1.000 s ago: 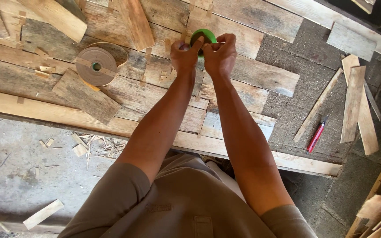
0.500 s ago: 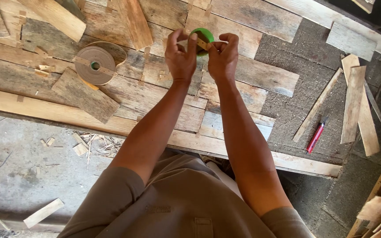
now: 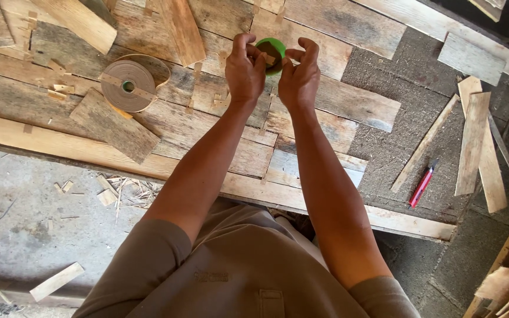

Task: The person is fitting thin wood planks together to create a flat surface.

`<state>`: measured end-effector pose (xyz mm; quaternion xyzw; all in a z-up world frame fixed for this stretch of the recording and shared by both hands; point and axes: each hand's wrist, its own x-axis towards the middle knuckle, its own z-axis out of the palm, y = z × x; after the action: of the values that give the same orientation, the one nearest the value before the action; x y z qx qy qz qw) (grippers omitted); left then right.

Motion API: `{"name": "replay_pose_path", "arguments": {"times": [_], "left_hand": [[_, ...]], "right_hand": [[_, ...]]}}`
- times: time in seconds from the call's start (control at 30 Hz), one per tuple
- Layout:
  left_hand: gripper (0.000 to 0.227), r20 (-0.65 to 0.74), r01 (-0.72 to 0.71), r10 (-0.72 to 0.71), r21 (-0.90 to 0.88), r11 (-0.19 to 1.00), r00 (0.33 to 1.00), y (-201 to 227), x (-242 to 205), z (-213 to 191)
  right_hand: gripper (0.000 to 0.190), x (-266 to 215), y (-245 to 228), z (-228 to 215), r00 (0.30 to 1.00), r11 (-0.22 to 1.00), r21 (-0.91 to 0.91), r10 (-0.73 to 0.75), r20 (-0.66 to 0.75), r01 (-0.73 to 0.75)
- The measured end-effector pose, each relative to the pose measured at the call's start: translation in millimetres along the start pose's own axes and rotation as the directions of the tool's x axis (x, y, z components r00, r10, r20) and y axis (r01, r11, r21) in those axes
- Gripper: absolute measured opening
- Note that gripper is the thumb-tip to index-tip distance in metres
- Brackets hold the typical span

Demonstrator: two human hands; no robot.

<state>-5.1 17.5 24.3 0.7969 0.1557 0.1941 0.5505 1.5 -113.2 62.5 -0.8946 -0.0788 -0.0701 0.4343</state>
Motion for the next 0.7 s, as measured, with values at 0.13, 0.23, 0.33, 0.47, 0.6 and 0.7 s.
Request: {"name": "replay_pose_path", "arguments": {"times": [0.13, 0.23, 0.33, 0.47, 0.6, 0.7], "left_hand": [[0.037, -0.054, -0.065, 0.07, 0.1, 0.993, 0.996, -11.4, -4.5, 9.9], [0.037, -0.128, -0.058, 0.073, 0.113, 0.992, 0.989, -12.7, -6.0, 14.5], [0.037, -0.164, -0.065, 0.083, 0.107, 0.992, 0.983, -8.4, -6.9, 14.2], [0.037, -0.154, -0.072, 0.098, 0.168, 0.983, 0.983, -10.3, -8.3, 16.5], [0.037, -0.106, 0.013, 0.0, 0.127, 0.992, 0.994, -5.9, -6.6, 9.6], [0.031, -0.128, 0.012, -0.01, 0.016, 1.0, 0.992, -13.5, -6.2, 6.7]], "right_hand": [[0.052, -11.6, 1.4, 4.1, 0.961, 0.942, -0.248, -0.257, -0.1, 0.226], [0.058, -22.5, -6.6, 5.7, 0.996, 0.845, -0.531, -0.02, 0.084, 0.061], [0.079, -30.1, -13.6, 8.1, 0.974, 0.738, -0.638, -0.127, 0.188, 0.219], [0.086, -32.8, -19.0, 8.1, 0.962, 0.75, -0.633, -0.018, 0.274, 0.194], [0.082, -30.0, -19.6, 6.3, 0.971, 0.798, -0.586, 0.002, 0.237, 0.142], [0.081, -22.1, 2.0, 6.8, 0.98, 0.808, -0.579, 0.015, 0.196, 0.104]]}}
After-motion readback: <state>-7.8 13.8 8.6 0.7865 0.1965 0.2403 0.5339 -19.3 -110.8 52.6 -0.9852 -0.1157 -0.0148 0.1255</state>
